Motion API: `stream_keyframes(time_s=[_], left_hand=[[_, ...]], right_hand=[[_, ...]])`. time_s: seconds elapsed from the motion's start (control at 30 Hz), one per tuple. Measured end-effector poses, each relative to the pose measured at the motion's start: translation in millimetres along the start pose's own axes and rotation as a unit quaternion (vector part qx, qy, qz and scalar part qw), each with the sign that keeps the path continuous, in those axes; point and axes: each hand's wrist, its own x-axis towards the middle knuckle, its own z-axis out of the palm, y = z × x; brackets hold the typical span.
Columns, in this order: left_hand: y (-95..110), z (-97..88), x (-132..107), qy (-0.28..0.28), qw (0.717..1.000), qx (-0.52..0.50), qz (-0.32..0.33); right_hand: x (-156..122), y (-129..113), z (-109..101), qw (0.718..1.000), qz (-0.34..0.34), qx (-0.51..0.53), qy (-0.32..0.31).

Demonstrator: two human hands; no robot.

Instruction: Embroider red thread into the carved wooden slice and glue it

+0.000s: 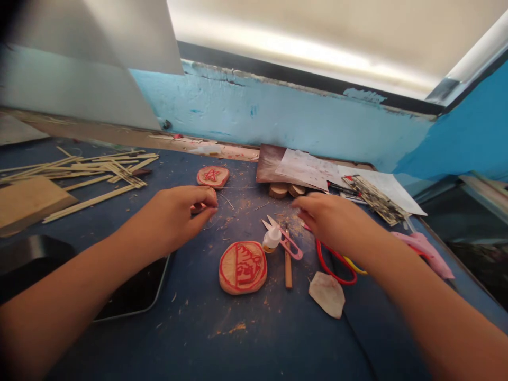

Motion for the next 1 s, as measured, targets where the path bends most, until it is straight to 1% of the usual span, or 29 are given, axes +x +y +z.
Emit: stream_keyframes(time_s=[0.03,0.1,0.17,0.2,0.27,0.37,0.47,0.53,0.6,0.63,0.7,0.77,0.8,0.87,0.9,0.97,1.0], left_hand=[[0,-0.3,0,0.003,1.000,-0.004,0.001],[2,-0.3,-1,0.005,1.000,-0.012,0.003],[3,-0.1,-2,0.001,1.000,-0.021,0.005],[4,-0.2,-2,-0.001,1.000,-0.026,0.006],[6,-0.8,-3,-0.006,0.999,-0.035,0.006],[10,-2.4,-3,-0.008,0.999,-0.045,0.002],[15,-3.2,-5,-0.004,0.998,-0.064,0.004],[19,-3.2,-6,-0.001,0.995,-0.098,0.004],[22,-3.7,-7,-0.005,0.988,-0.156,-0.006],[24,-4.5,-7,-0.011,0.982,-0.188,-0.016],[26,-7.0,-8,-0.022,0.970,-0.240,-0.040],[27,-9.8,-9,-0.048,0.963,-0.258,-0.057],[27,-10.7,-9,-0.066,0.963,-0.256,-0.059],[25,-10.6,-10,-0.099,0.965,-0.235,-0.057],[24,-9.5,-11,-0.110,0.968,-0.220,-0.056],[22,-5.8,-11,-0.121,0.973,-0.186,-0.055],[21,-3.7,-12,-0.124,0.976,-0.170,-0.053]], right_hand=[[17,-7,2,0.999,-0.037,0.012,-0.012],[47,-17,10,0.996,-0.083,0.030,-0.034],[70,-21,20,0.993,-0.100,0.034,-0.054],[76,-21,25,0.992,-0.102,0.033,-0.062],[83,-22,35,0.992,-0.099,0.030,-0.075],[83,-21,44,0.992,-0.091,0.032,-0.083],[81,-21,40,0.995,-0.065,0.043,-0.063],[76,-22,27,0.998,-0.023,0.053,-0.013],[61,-29,4,0.995,0.032,0.068,0.070],[50,-35,-8,0.988,0.058,0.080,0.122],[18,-56,-28,0.966,0.089,0.111,0.215],[-16,-84,-36,0.947,0.083,0.158,0.266],[-30,-99,-34,0.947,0.055,0.207,0.241],[-49,-126,-18,0.960,-0.006,0.226,0.165],[-53,-136,-7,0.964,-0.035,0.226,0.132],[-50,-148,17,0.970,-0.052,0.222,0.090],[-47,-151,27,0.972,-0.063,0.207,0.094]])
